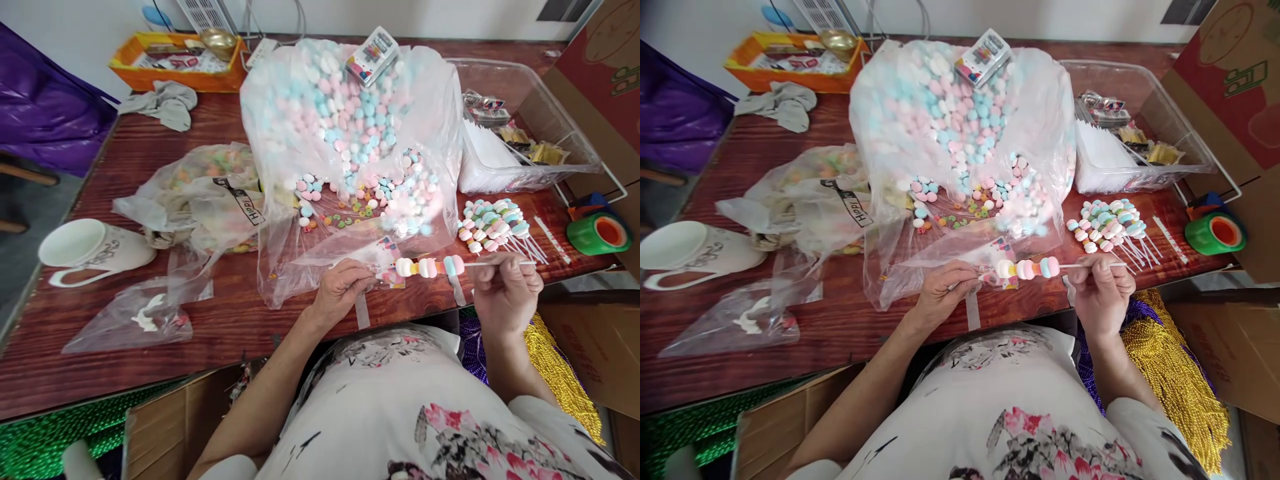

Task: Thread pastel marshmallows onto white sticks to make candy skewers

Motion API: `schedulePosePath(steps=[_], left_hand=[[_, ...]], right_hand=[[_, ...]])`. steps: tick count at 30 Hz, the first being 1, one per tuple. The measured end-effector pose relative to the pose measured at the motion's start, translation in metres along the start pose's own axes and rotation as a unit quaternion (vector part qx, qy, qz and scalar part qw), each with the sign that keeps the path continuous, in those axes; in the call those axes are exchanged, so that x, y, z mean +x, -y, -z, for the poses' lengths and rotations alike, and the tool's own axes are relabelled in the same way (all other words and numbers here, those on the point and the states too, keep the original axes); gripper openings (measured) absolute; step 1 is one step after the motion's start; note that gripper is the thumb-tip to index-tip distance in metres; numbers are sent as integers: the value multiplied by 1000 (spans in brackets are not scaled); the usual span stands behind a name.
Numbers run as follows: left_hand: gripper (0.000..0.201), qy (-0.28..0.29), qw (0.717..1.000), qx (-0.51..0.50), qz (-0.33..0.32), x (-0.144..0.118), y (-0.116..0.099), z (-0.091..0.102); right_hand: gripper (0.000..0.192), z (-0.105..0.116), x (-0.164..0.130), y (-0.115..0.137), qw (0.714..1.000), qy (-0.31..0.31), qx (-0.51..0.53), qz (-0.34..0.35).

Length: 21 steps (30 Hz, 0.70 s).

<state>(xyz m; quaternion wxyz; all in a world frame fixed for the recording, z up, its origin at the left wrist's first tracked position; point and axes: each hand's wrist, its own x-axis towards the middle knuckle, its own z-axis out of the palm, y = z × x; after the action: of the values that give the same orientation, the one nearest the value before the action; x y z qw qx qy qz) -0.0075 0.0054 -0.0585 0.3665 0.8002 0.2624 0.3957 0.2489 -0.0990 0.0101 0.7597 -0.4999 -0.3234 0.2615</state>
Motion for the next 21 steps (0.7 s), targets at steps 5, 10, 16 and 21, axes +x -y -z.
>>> schedulePosePath(steps=[5, 10, 16, 21], left_hand=[[10, -12, 999, -31, 30, -2, 1, 2], [10, -21, 998, -57, 21, 1, -2, 3], [7, -10, 999, -3, -35, 3, -4, 3], [11, 13, 997, 35, -63, 2, -6, 2]], right_hand=[[24, 4, 13, 4, 994, 27, 75, -76], [23, -1, 13, 2, 991, 72, 56, -93], [21, -6, 13, 4, 997, 64, -27, -14], [15, -11, 13, 11, 991, 121, -56, 6]])
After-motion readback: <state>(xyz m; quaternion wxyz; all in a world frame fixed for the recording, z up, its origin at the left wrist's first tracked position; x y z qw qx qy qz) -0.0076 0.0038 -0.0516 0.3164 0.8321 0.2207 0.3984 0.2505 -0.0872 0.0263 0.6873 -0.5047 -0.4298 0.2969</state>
